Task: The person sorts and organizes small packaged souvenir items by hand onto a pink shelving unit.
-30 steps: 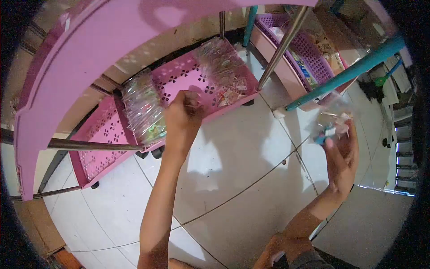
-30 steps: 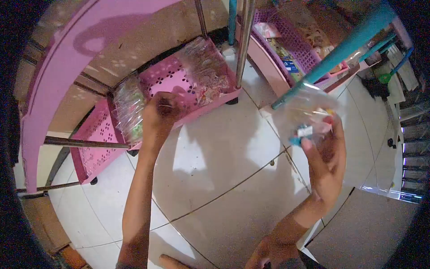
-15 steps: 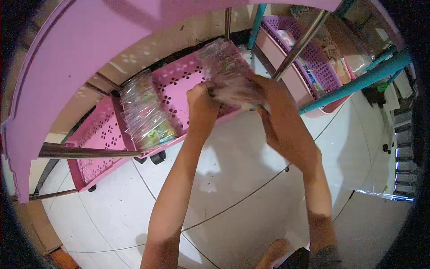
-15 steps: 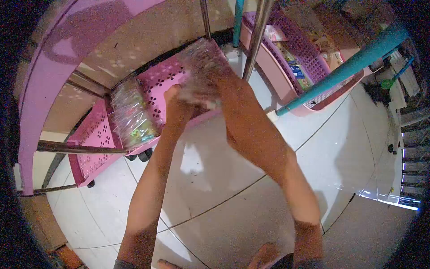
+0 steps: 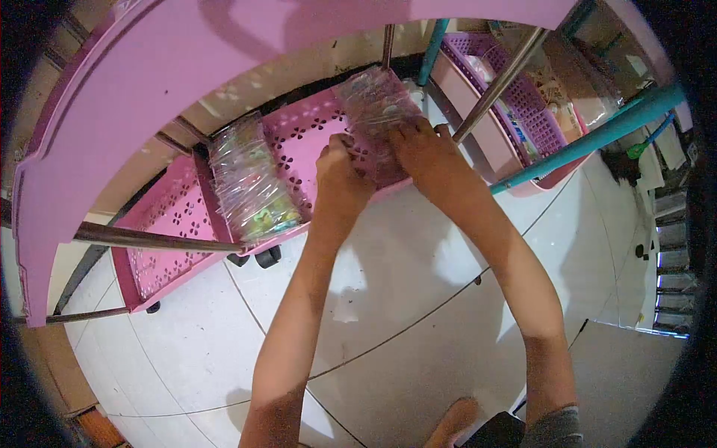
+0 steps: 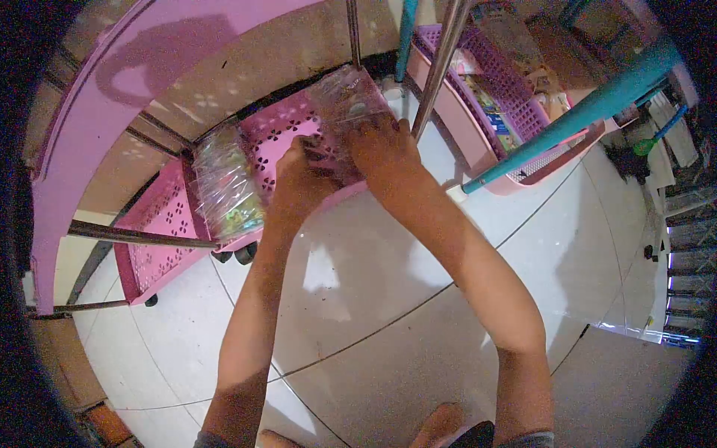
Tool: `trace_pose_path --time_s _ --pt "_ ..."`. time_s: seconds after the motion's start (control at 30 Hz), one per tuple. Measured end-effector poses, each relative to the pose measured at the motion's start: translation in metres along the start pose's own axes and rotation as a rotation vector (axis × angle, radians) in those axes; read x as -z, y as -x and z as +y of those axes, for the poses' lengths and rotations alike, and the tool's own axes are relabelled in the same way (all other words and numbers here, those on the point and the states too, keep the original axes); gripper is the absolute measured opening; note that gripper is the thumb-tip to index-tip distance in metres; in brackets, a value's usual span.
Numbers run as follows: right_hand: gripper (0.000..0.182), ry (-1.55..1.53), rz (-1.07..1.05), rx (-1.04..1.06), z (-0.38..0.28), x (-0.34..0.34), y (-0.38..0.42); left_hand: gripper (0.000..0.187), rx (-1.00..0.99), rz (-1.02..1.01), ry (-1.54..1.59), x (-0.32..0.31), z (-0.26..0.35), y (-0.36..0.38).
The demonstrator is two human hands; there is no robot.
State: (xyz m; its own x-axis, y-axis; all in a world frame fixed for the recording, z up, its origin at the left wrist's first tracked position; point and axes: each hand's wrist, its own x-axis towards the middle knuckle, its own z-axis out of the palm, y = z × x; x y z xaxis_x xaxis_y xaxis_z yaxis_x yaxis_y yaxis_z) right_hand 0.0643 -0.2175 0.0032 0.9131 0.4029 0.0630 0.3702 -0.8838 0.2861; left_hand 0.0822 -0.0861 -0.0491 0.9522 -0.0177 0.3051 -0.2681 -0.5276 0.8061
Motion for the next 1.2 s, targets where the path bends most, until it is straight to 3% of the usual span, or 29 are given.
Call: trace_pose_path --time_s 0.07,0.13,0.23,0.3,0.37,0.43,0.47,0.53,0.57,0.63,0.77,0.83,0.9,0.93,1.07,1.13,1.2 --pt "0.029 0.012 0.014 -0.070 -0.006 -0.009 -0.004 0.012 -0.072 0.052 -0.058 0.001 0.003 0.002" --pt "0.030 0.024 0.030 -0.139 -0.009 -0.008 -0.006 0.046 0.033 -0.191 -0.129 0.007 0.007 0.000" --pt "0.027 -0.098 0.104 -0.279 -0.014 -0.001 0.000 0.050 -0.128 -0.171 -0.264 -0.005 0.000 0.000" --pt "0.043 -0.438 0.490 -0.361 -0.027 0.006 0.024 0.051 -0.046 -0.134 -0.192 -0.003 -0.002 0.007" --pt "0.045 -0.560 0.421 -0.385 -0.039 0.011 0.052 0.053 0.032 -0.099 -0.120 -0.008 -0.002 0.008" --pt "0.047 -0.698 0.352 -0.413 -0.043 0.006 0.059 0.048 -0.057 0.193 0.173 -0.016 -0.002 0.007" --pt "0.049 -0.672 0.299 -0.423 -0.047 -0.004 0.058 0.048 -0.063 0.185 0.168 -0.019 -0.003 0.006" --pt "0.051 -0.655 0.246 -0.437 -0.051 -0.009 0.053 0.043 0.555 -0.199 0.630 -0.013 0.020 -0.006" --pt "0.050 -0.581 0.297 -0.458 -0.050 -0.009 0.048 0.043 0.556 -0.199 0.627 -0.014 0.024 -0.009" --pt "0.049 -0.499 0.342 -0.479 -0.044 -0.011 0.041 0.051 0.475 -0.343 1.228 -0.021 0.029 -0.014" --pt "0.045 -0.338 0.306 -0.376 -0.039 -0.028 0.036 0.047 0.477 -0.442 1.254 -0.041 0.009 -0.023" --pt "0.043 -0.295 0.343 -0.354 -0.036 -0.020 0.034 0.057 0.380 -0.277 1.121 -0.038 0.011 -0.019" --pt "0.038 -0.454 0.250 -0.390 -0.034 -0.001 0.042 0.055 0.214 -0.067 0.596 -0.036 -0.017 -0.014" --pt "0.034 -0.503 0.274 -0.387 -0.031 0.014 0.048 0.052 0.125 -0.065 0.511 -0.029 -0.012 -0.003" --pt "0.022 -0.923 0.221 -0.200 -0.012 0.122 0.085 0.062 0.013 -0.192 0.420 0.067 0.074 0.065" --pt "0.019 -1.007 0.196 -0.092 -0.003 0.178 0.086 0.054 0.014 -0.198 0.558 0.095 0.097 0.091" --pt "0.014 -0.990 0.427 -0.043 -0.001 0.224 0.072 0.050 0.038 -0.227 0.559 0.129 0.126 0.109"
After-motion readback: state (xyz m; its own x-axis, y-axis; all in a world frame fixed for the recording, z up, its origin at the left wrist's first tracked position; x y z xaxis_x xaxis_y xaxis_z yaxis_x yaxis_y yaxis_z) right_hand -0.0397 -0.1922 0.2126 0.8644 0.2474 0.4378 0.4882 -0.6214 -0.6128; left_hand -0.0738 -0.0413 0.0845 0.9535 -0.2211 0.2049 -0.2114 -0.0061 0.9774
